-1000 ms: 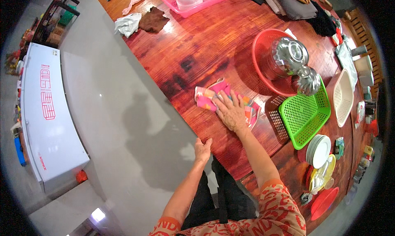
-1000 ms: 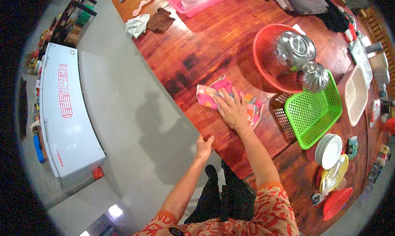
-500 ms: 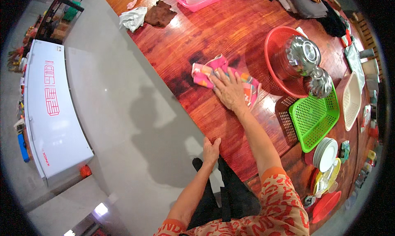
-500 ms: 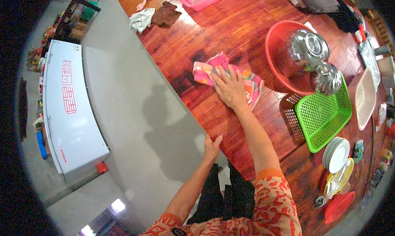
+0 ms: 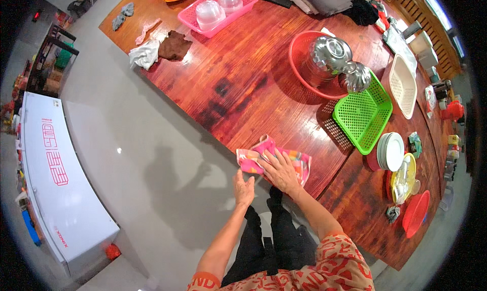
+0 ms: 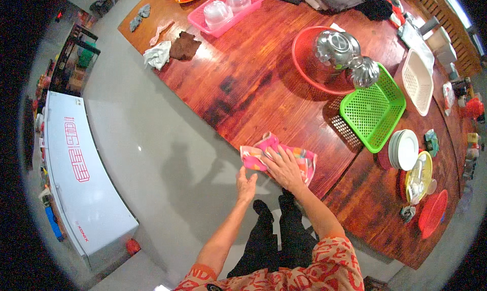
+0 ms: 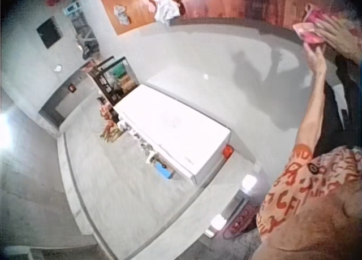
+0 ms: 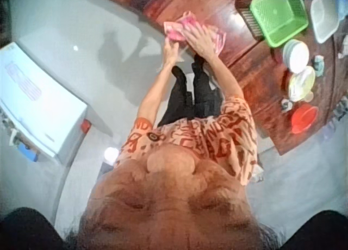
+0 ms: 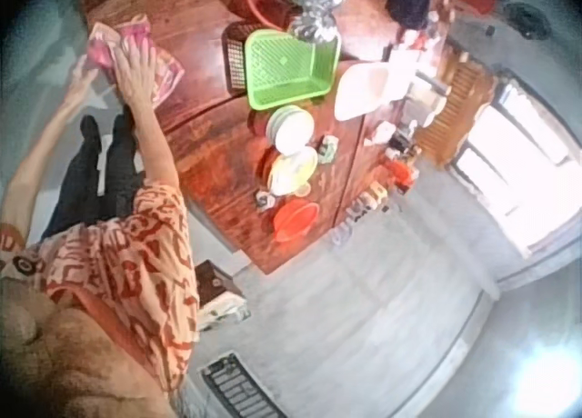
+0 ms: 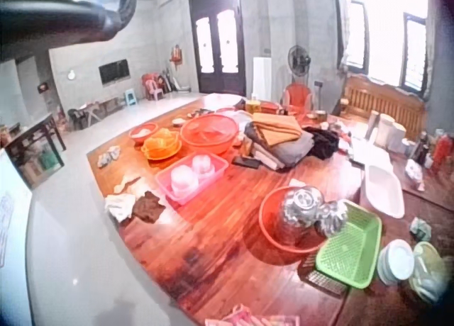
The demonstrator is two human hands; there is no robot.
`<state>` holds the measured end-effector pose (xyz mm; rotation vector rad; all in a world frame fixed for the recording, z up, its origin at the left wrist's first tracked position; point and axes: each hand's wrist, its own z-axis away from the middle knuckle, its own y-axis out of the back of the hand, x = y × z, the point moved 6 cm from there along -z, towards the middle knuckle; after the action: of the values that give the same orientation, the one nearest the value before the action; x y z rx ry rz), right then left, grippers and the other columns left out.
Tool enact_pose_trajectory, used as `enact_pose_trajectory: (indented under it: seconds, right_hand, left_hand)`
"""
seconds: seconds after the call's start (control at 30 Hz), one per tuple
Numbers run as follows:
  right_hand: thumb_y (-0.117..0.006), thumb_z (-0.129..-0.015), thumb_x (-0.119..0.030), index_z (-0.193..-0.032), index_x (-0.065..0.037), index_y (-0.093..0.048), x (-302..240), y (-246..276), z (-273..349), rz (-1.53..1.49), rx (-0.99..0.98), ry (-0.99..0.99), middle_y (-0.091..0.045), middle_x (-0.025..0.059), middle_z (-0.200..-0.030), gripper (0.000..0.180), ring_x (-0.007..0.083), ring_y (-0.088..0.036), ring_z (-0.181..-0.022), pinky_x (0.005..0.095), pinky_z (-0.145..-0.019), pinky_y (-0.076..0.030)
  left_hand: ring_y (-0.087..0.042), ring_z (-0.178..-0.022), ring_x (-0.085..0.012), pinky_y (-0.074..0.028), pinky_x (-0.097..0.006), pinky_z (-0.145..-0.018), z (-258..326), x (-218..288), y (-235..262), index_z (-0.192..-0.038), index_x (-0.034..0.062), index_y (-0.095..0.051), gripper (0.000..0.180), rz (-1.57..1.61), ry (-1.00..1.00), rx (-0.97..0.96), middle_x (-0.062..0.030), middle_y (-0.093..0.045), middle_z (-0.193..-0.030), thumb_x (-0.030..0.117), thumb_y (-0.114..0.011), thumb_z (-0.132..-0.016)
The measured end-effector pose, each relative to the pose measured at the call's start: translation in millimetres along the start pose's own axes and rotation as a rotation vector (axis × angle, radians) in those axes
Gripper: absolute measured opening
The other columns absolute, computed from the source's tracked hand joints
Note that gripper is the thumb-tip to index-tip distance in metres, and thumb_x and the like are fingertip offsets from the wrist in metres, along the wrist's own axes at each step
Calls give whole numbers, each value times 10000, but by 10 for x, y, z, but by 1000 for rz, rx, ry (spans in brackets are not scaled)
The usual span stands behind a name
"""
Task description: The person wipes a large wooden table with a pink cloth, moving around various items such as plastic basins, baskets, and bottles. They systematically clean different sections of the table surface, occasionally lifting and repositioning objects to wipe underneath them.
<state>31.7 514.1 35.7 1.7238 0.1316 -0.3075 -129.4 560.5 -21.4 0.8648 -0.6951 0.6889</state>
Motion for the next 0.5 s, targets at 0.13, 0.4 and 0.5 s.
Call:
enact_pose_trajectory:
  seconds: [0.13,0.4,0.5]
  right_hand:
    - [-688,-833,-268,-1327,-272,-554,61,-63,151,2,-33,-85,-459,30,-1449,512,305,-398,-1342,471,-1115,-303]
    - [-670,-843,-278,-1336,-273,-560,404,-58,-789,27,43,-97,-486,11,-1436,506,297,-422,-1329,457,-1111,-298]
    - [-662,-854,-281,-1346,-279,-552,525,-77,-1199,20,35,-95,-479,5,-1444,504,297,-412,-1336,462,-1110,-296]
  left_hand:
    - [-503,-1196,-356,-434,-438,-1009,-7,354,252,-1408,19,-382,574,-28,-10,-66,-212,-418,-1370,118,-614,-894]
    - [-303,-1395,-403,-295,-463,-1138,-438,680,424,-1450,14,-341,608,-371,-365,49,-218,-243,-1545,75,-587,-897]
    - [-288,-1407,-402,-293,-473,-1138,-641,839,416,-1466,25,-329,632,-451,-413,37,-216,-234,-1555,86,-597,-898]
